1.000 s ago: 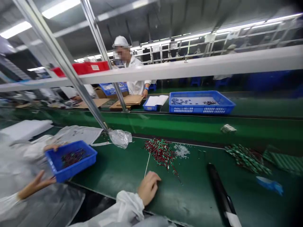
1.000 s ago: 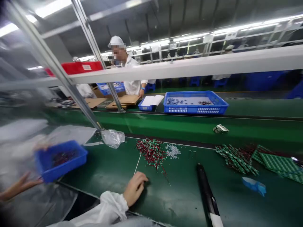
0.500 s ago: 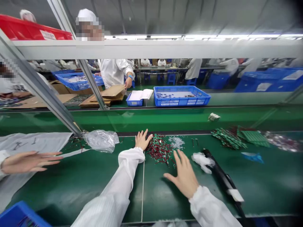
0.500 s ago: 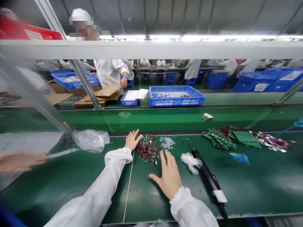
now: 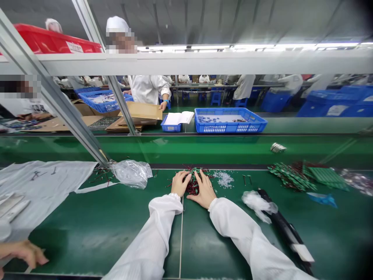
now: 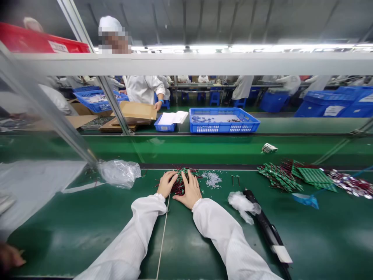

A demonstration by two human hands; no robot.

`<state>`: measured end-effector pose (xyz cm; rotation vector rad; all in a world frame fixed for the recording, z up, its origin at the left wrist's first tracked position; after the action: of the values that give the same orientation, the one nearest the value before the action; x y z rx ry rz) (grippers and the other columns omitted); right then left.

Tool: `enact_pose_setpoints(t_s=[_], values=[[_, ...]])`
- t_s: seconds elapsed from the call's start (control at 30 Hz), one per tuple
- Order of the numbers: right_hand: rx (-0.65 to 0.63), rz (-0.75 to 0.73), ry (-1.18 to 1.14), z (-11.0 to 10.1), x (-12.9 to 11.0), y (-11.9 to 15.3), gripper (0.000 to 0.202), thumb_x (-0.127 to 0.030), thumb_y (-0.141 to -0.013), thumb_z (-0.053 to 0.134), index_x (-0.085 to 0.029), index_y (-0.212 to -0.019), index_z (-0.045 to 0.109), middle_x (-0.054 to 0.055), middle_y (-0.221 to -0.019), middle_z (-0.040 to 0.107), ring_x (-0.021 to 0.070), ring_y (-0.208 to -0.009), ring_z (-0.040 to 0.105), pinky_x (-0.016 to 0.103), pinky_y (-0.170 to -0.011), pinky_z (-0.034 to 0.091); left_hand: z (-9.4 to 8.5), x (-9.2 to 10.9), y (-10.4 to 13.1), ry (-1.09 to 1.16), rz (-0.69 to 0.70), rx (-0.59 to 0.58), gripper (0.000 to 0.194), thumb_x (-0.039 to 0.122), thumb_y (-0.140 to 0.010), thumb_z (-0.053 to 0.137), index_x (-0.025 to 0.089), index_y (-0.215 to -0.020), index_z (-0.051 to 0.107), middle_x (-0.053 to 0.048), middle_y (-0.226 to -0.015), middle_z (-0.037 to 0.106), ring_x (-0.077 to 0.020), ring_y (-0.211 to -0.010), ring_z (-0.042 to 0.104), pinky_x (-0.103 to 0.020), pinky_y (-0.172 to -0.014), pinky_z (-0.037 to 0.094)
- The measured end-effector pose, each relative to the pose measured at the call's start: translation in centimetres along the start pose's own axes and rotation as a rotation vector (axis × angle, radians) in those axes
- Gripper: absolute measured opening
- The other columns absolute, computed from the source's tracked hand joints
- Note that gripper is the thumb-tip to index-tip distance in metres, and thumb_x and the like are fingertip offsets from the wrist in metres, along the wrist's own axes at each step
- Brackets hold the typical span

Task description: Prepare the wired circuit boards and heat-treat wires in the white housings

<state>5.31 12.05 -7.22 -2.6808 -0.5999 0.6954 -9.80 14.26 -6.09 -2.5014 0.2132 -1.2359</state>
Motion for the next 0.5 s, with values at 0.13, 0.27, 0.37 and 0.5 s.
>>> enact_pose_setpoints(t_s=[0.13,0.27,0.37,0.5], values=[[0.031,0.030,-0.014,-0.1,-0.5,-0.5,0.094,-0.046,-0.065,0.071,-0.026,-0.144,0.025,0.012,-0.149,0.026,0.0330,-0.128,0.033,0.050,-0.103,0.029,0.9,0.8,1.3,0.122,-0.081,0.124,0.029,0.041,-0.083,0.054,0.023,-0.102,0.065,-0.006,-0.106,0.064,-0.0234,-0.104,0.056,-0.042,-0.097,0.038],[0.062,0.061,-0.080,-0.1,-1.1,-1.3,0.079,-0.034,-0.069,0.066,-0.025,-0.140,0.034,0.011,-0.138,0.042,0.0312,-0.120,0.039,0.047,-0.097,0.034,2.0,1.5,1.9,0.287,-0.170,0.265,0.028,0.040,-0.080,0.057,0.020,-0.098,0.065,-0.007,-0.103,0.062,-0.0225,-0.100,0.057,-0.039,-0.094,0.040],[0.124,0.075,-0.169,0.2,-1.8,-1.7,0.066,-0.024,-0.074,0.059,-0.024,-0.136,0.039,0.011,-0.129,0.049,0.0279,-0.115,0.043,0.044,-0.094,0.037,2.7,2.0,1.7,0.447,-0.217,0.378,0.029,0.040,-0.077,0.058,0.018,-0.096,0.064,-0.008,-0.102,0.062,-0.0217,-0.100,0.057,-0.036,-0.094,0.041],[0.266,0.070,-0.289,0.5,-2.8,-1.9,0.055,-0.013,-0.076,0.052,-0.022,-0.131,0.045,0.010,-0.123,0.052,0.0246,-0.112,0.045,0.039,-0.093,0.039,3.1,2.8,1.1,0.682,-0.286,0.502,0.031,0.042,-0.073,0.062,0.016,-0.089,0.066,-0.008,-0.099,0.065,-0.0212,-0.097,0.059,-0.033,-0.089,0.044]])
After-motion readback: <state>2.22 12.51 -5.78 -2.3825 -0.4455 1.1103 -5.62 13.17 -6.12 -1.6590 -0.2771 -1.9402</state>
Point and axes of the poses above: each hand's wrist, its own y-axis away from the middle knuckle, its own z-axis out of the palm, x = y × z, the point moved 1 cm from there along -y, towards the middle knuckle
